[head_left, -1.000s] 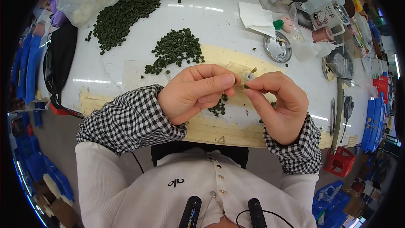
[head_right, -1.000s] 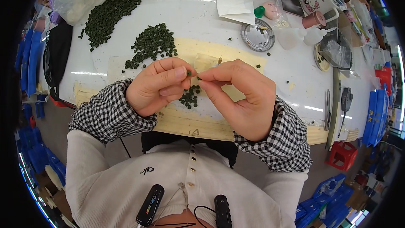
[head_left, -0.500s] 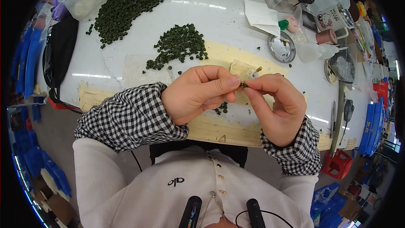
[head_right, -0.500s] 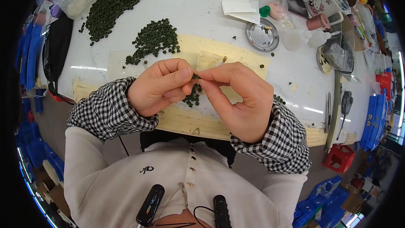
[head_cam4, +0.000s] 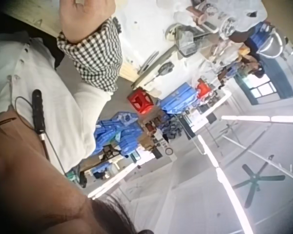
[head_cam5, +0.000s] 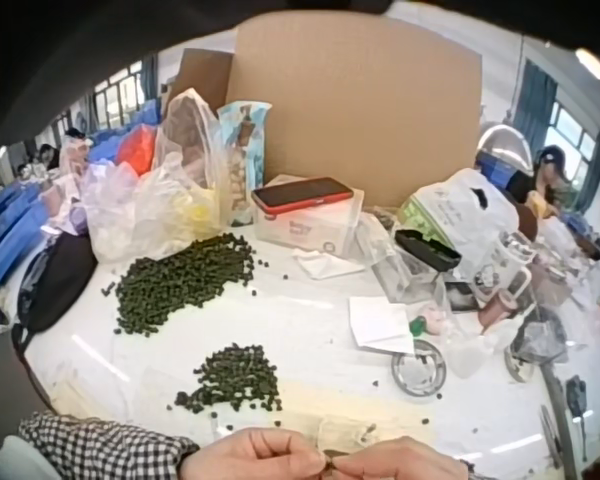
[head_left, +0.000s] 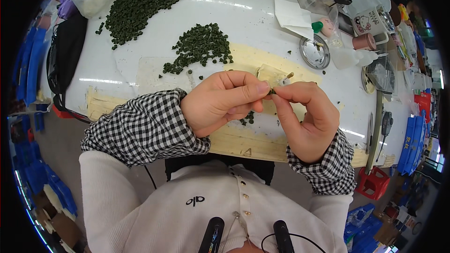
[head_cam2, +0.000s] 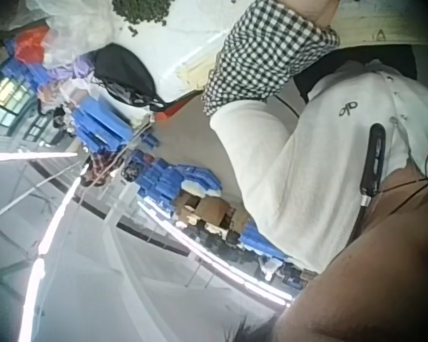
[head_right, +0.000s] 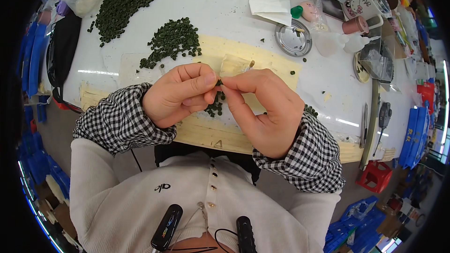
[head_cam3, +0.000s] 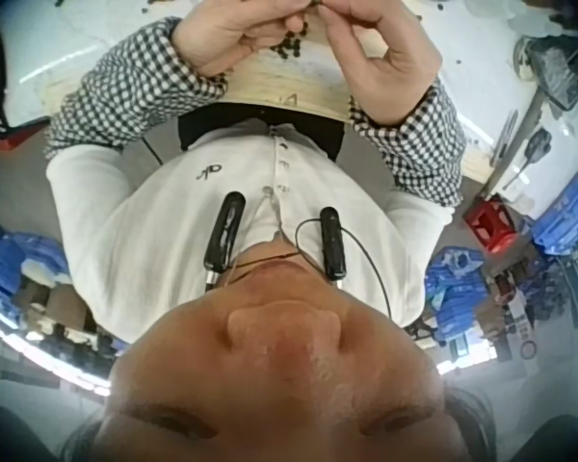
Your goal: Assembling small green toy components into a white plastic fixture.
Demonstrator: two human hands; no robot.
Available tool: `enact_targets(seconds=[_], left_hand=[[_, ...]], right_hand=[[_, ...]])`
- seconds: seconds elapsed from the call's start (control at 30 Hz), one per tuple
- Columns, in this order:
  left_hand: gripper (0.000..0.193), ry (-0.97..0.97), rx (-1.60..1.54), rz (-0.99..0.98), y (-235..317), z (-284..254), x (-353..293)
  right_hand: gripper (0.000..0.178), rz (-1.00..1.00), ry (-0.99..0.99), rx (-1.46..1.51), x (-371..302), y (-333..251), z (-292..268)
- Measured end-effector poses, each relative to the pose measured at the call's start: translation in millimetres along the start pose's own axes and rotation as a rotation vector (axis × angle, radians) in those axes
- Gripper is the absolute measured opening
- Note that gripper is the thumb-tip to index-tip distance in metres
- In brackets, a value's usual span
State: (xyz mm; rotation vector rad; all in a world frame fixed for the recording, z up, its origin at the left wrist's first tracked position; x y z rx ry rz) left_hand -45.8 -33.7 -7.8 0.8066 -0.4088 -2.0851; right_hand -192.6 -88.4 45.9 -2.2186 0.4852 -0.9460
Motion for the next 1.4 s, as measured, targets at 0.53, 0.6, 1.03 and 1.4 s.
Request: enact_targets(seconds=[0.53,0.6,1.03,1.4], left_hand=[[0.019,0.001,-0.091,-0.025,3.8,-2.0,-2.4],[0.019,0.036,-0.042,-0.019,4.9,-1.3,-3.6],[0.021,0.077,0.341,0.148,10.6,1.5,-3.8],[0.022,0.193,0.678,0.364,19.3,2.9,-11.5]], right_hand=[[0.039,-0.458,-0.076,-0.323,-1.6,-9.9,10.4],[0.04,-0.447,-0.095,-0.323,-1.6,-9.2,10.2],[0.021,0.031,0.015,0.129,-0.2,2.8,4.1],[0.025,-0.155,-0.007,-0.098,2.4,-3.7,2.7]])
Point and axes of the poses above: each hand's wrist, its own x-axis towards the middle knuckle, its own z-axis out of the palm, y = z × x, the point moved 4 cm from there along x, towards the middle knuckle, and after that the axes turned 8 degrees about -z, right-handed, at the moved point
